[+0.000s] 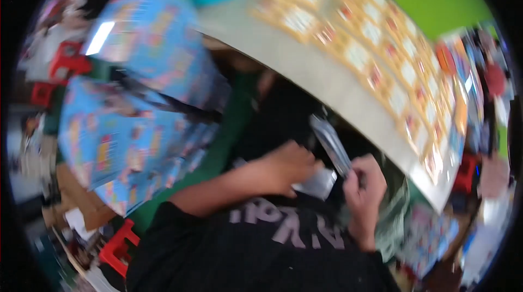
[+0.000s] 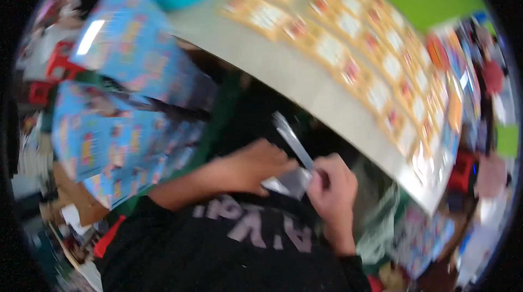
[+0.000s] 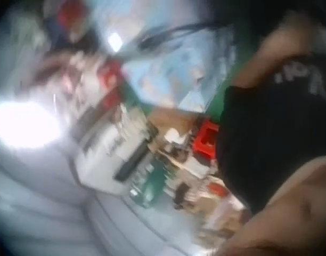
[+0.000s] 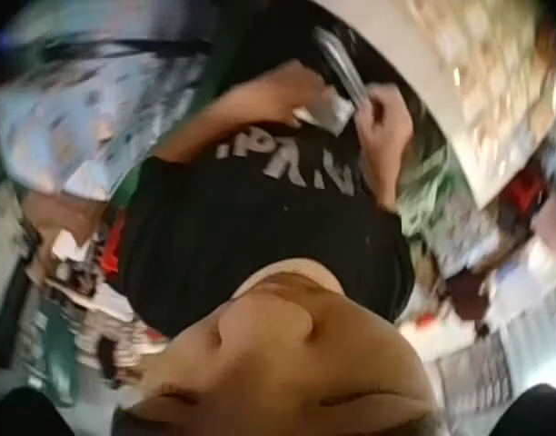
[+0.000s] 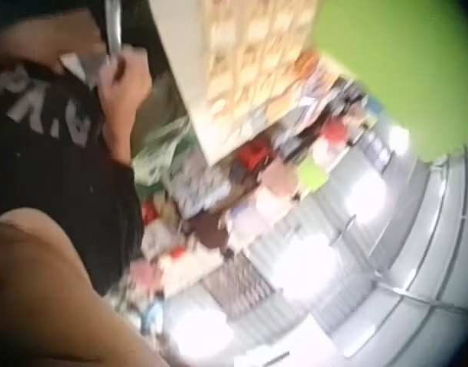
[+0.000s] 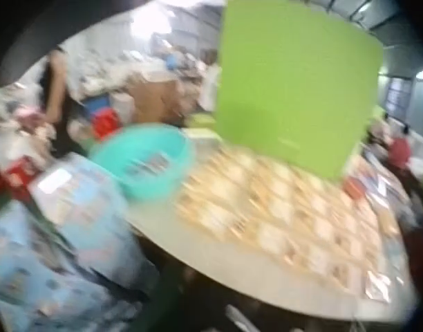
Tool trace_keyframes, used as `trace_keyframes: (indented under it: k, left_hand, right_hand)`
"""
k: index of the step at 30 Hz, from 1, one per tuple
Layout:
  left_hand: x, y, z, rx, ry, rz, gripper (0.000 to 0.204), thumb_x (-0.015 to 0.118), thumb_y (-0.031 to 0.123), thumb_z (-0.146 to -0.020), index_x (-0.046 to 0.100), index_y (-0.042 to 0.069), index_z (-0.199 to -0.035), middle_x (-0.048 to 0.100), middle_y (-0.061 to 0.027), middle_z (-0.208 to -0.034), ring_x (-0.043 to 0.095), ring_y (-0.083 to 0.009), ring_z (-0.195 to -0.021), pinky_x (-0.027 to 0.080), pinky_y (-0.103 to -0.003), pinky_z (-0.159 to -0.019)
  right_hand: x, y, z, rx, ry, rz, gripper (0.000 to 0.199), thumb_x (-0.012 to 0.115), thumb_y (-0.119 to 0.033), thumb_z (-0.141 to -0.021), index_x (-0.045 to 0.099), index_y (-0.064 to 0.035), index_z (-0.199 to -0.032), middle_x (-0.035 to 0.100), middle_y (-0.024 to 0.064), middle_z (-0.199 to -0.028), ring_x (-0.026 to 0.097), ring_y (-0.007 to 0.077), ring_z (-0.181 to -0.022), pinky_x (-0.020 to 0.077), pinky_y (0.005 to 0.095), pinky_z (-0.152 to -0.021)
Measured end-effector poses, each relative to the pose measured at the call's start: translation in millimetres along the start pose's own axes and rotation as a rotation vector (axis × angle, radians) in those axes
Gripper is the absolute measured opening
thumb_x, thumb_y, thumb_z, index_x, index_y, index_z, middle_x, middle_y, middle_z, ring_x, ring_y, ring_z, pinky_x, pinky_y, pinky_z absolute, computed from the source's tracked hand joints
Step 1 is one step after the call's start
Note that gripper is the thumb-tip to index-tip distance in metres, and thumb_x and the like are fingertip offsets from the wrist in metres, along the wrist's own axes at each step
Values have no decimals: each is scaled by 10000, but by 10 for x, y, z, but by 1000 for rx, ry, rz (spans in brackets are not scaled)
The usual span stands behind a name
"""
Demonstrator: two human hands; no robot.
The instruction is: Packing small toy or food items into plastic trays and clear sleeves in a factory environment.
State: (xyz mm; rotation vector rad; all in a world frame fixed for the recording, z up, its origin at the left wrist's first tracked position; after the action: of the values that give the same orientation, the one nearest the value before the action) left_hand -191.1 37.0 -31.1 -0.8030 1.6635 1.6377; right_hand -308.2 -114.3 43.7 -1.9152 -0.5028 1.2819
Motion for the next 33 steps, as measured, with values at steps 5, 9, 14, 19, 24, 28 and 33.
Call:
trace_keyframes:
  k: [5, 9, 14, 19, 24, 28, 33]
  left_hand:
    - [69, -81, -138, -1, 12, 105, 678, 824, 253, -636, 557, 22, -1215, 613, -141, -1039, 585, -298, -1018, 428, -411, -865]
    - [134, -118, -174, -28, 124, 174, 458, 739, 213, -729, 631, 42, -1140, 648, -115, -943, 617, -275, -933, 453, -379, -834]
    - [343, -208, -184, -80, 84, 202, 260, 673, 173, -793, 648, 54, -1022, 665, -99, -928, 630, -263, -937, 474, -390, -823]
    - [418, -224, -99, -120, 189, 251, 239, 687, 198, -791, 651, 49, -975, 655, -115, -927, 621, -273, -945, 470, -405, -822]
    - [134, -305, 93, -141, 251, 284, 252, 711, 213, -775, 651, 44, -951, 639, -114, -931, 609, -287, -926, 462, -419, -808]
    - [6, -451, 365, -289, 125, 272, 378, 748, 239, -743, 617, 52, -1044, 632, -169, -1071, 587, -391, -1003, 454, -477, -877]
    - [-120, -505, 633, -352, 253, 295, 327, 733, 194, -719, 607, 26, -970, 606, -161, -960, 556, -367, -924, 443, -454, -822]
  right_hand:
    - [-6, 179, 76, 42, -7, 63, 178, 629, 54, -739, 598, -28, -894, 506, 67, -697, 492, 155, -534, 386, 264, -484]
    - [11, 370, 219, 82, -6, 19, 187, 635, 57, -732, 600, -25, -896, 534, 67, -706, 504, 142, -538, 384, 256, -480]
    - [89, 407, 224, -10, -179, 106, 227, 653, 55, -690, 603, -33, -894, 564, 68, -699, 534, 174, -536, 413, 275, -488]
    - [177, 391, 215, -39, -182, 51, 246, 682, 13, -664, 614, -54, -891, 605, 77, -728, 566, 227, -562, 451, 324, -517]
    - [465, 578, 258, -236, -217, 44, 195, 702, -39, -718, 611, -62, -890, 591, 78, -734, 577, 258, -625, 460, 358, -576]
    - [809, 677, 216, -346, -235, 6, 270, 736, -30, -671, 614, -93, -903, 613, 32, -779, 608, 230, -670, 473, 347, -634]
    - [1035, 564, 47, -436, -252, -108, 287, 747, -21, -676, 607, -98, -915, 619, 24, -785, 602, 213, -680, 461, 337, -651]
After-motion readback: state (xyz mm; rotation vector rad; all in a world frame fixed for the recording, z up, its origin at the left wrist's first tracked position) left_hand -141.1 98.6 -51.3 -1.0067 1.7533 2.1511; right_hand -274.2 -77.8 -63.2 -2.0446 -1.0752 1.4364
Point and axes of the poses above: each hand's wrist, its own z-axis away from the middle knuckle, its own x-axis out of the palm, y = z × x, the point moved 2 cm from there along -z, towards the middle knuckle
